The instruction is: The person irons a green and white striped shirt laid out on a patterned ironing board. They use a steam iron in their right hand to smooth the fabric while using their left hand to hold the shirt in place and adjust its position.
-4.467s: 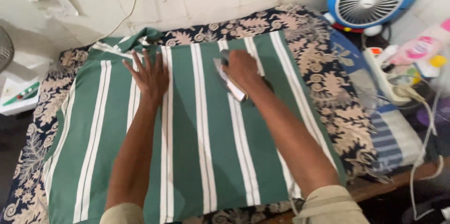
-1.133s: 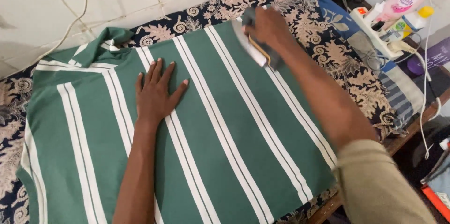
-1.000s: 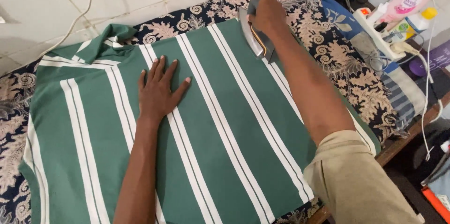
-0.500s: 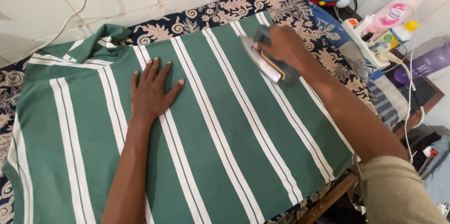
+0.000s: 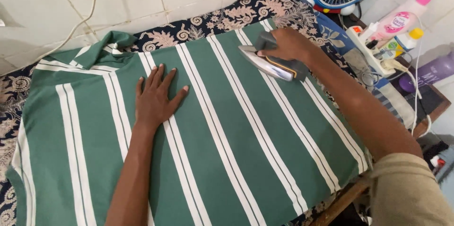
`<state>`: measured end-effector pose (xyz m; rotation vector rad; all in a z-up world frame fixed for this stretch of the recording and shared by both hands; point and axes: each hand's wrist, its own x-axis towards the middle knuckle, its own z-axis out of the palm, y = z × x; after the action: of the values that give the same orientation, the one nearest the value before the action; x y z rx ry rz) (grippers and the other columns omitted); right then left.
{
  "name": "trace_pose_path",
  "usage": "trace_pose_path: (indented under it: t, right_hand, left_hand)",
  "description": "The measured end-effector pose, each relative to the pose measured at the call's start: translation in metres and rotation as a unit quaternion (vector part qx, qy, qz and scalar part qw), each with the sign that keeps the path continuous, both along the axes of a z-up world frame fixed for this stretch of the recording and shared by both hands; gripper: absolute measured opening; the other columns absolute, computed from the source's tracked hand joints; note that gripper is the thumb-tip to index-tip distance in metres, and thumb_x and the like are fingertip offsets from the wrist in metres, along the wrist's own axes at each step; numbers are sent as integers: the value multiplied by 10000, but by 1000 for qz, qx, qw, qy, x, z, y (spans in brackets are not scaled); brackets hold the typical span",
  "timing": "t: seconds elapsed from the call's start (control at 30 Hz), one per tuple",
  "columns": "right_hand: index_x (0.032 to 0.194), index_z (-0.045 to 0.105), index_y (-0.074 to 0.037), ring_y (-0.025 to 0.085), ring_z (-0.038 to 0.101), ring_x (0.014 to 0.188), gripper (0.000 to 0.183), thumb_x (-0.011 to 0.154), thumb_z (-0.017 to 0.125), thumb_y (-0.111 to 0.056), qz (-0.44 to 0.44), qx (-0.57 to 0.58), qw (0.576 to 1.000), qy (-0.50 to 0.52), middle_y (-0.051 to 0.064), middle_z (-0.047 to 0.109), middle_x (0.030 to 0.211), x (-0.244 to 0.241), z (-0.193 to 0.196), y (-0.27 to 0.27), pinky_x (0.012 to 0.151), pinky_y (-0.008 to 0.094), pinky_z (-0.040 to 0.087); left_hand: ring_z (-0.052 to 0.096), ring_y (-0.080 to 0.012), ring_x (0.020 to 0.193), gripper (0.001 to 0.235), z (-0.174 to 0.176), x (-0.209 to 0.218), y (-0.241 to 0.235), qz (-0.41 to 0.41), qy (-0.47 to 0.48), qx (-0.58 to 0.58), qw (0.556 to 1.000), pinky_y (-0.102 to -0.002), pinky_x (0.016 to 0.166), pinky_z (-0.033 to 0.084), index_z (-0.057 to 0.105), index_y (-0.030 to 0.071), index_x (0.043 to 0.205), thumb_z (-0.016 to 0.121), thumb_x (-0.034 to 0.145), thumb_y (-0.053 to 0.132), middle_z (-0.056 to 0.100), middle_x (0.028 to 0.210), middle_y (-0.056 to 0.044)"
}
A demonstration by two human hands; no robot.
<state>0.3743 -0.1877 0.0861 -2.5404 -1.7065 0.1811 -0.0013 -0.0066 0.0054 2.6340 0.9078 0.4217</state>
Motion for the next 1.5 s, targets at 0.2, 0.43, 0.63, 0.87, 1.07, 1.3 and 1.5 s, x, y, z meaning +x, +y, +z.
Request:
trace_pose_path:
  t: [0.2,0.43,0.63,0.87,1.07,1.3,1.5]
  right_hand:
    - [1080,665,102,455,730,741,719,997,684,-612,-118,51,991,-36,338,667,850,42,-19,24,580,487,601]
    - [1112,631,124,503,707,791,820,963,716,-677,-194,69,975,-82,323,610,860,100,-53,48,516,545,594]
    - [960,702,106,500,720,857,661,861,793,-541,-86,20,996,17,327,702,839,14,6,-11,675,520,553]
    - [1060,693,68,475,734,830,706,906,725,-620,-82,7,996,-46,318,721,871,5,9,-22,643,512,585]
    - [1170,688,-85,280,685,721,407,988,760,-442,-169,72,982,-48,163,719,942,84,-24,16,562,366,552]
    - [1210,590,30,424,679,927,641,958,778,-529,-238,86,965,-69,226,683,1096,136,-57,45,696,501,574]
    - [992,603,-29,222,575,556,513,978,738,-523,-191,11,981,37,108,625,764,56,-16,-23,475,337,457]
  left_hand:
    - [305,-288,1550,704,3,1,-4,9,8,6,1000,-593,1250,144,485,285,1553,401,1017,734,388,1657,-99]
    - [297,-280,1550,699,-3,0,-1,1,-3,1,1000,-589,1258,142,473,300,1552,385,1019,743,374,1659,-95]
    - [309,-293,1549,691,-3,0,-3,4,-7,0,1000,-599,1255,143,483,299,1548,413,1012,730,382,1660,-95]
    - [312,-300,1545,699,3,1,-3,6,-6,-1,1000,-601,1249,148,492,281,1545,408,1017,731,388,1655,-103]
    - [290,-273,1541,709,-9,1,4,-20,-31,72,997,-566,1200,177,501,208,1541,386,1010,664,379,1652,-114]
    - [302,-284,1536,709,-12,0,5,-25,-36,73,996,-576,1189,184,504,216,1545,397,1008,667,383,1653,-116]
    - [296,-293,1534,734,-8,0,4,-23,-23,60,998,-577,1184,178,509,219,1542,372,998,694,378,1654,-120]
